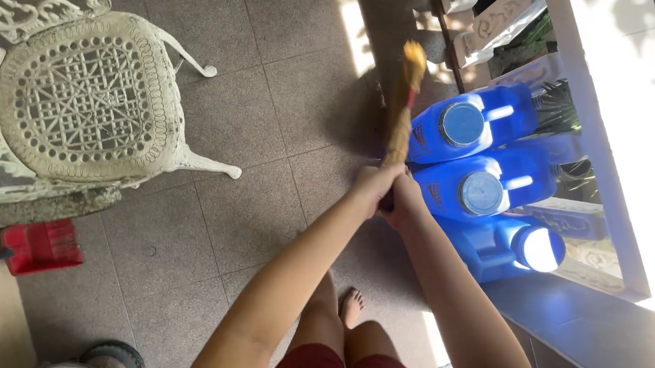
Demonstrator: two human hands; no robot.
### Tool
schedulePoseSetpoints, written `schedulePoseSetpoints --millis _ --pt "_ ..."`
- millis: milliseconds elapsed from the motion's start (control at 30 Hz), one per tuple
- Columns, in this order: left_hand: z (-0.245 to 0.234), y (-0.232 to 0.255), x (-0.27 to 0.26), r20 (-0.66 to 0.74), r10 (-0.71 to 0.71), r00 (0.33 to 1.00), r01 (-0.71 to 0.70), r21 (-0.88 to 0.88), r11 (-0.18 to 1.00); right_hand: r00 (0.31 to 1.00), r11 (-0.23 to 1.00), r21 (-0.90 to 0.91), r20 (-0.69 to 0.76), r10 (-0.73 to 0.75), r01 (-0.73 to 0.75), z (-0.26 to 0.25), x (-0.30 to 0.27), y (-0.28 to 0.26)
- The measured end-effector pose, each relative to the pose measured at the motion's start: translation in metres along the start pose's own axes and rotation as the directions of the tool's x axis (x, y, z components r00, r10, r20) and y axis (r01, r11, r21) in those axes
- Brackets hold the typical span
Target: Sweeping a balcony or patio floor with a broom and moving ornate chairs to clean under them.
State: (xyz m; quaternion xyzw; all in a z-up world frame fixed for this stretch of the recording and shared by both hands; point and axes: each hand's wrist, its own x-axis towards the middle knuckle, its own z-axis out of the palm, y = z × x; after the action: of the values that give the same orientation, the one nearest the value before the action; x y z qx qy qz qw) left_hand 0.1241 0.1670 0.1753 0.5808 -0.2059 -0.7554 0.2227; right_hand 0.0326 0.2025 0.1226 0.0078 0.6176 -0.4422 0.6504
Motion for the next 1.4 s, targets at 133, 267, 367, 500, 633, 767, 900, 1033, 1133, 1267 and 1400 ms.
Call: schedulePoseSetpoints --millis 133,267,367,500,633,767,900,1033,1133,1267,1400 --pt "-0.007 -0.057 0.012 -0.006 -0.122 0.993 0.122 0.034 0.992 0.988 0.991 -0.008 -0.071 0.135 -0.136 -0.021 -0.013 0.038" --pt "-0.043 -0.118 0.031 -0.14 0.12 0.983 -0.09 0.202 0.975 0.961 0.967 0.141 0.211 0.179 -0.212 -0.029 0.0 0.109" --pt "-0.059 -0.105 -0.02 -0.354 0.046 0.934 0.103 0.391 0.914 0.899 0.948 0.191 0.409 0.159 -0.255 -0.023 0.009 0.151" --pt "-0.061 -0.088 -0.064 -0.413 0.089 0.906 0.156 0.523 0.838 0.773 0.892 0.312 0.632 0.061 -0.326 -0.016 0.005 0.174" --pt "-0.04 -0.084 -0.092 -0.397 0.114 0.911 0.131 0.538 0.833 0.831 0.917 0.286 0.55 0.08 -0.277 -0.021 -0.041 0.137" --pt "-0.025 -0.099 -0.087 -0.244 0.131 0.961 -0.025 0.397 0.918 0.912 0.944 0.266 0.404 0.072 -0.192 -0.039 -0.077 0.106" --pt "-0.012 -0.123 -0.057 -0.029 0.036 0.999 -0.031 0.156 0.987 0.993 0.988 0.106 -0.004 0.114 -0.113 -0.051 -0.09 0.086" --pt "-0.013 -0.097 -0.055 0.049 -0.081 0.995 0.078 0.075 0.994 0.999 0.998 0.05 -0.033 0.034 -0.033 -0.053 -0.054 0.086" --pt "-0.037 -0.097 -0.018 -0.008 -0.16 0.987 0.16 0.048 0.986 0.995 0.997 0.036 0.073 0.065 -0.068 -0.044 0.01 0.108" --pt "-0.106 -0.101 0.044 -0.197 -0.047 0.979 0.043 -0.024 0.999 0.923 0.968 0.051 0.317 0.219 -0.247 0.022 0.057 0.134" --pt "-0.186 -0.041 0.037 -0.369 0.014 0.929 -0.004 0.027 1.0 0.843 0.964 0.001 0.486 0.232 -0.266 0.104 0.101 0.172"
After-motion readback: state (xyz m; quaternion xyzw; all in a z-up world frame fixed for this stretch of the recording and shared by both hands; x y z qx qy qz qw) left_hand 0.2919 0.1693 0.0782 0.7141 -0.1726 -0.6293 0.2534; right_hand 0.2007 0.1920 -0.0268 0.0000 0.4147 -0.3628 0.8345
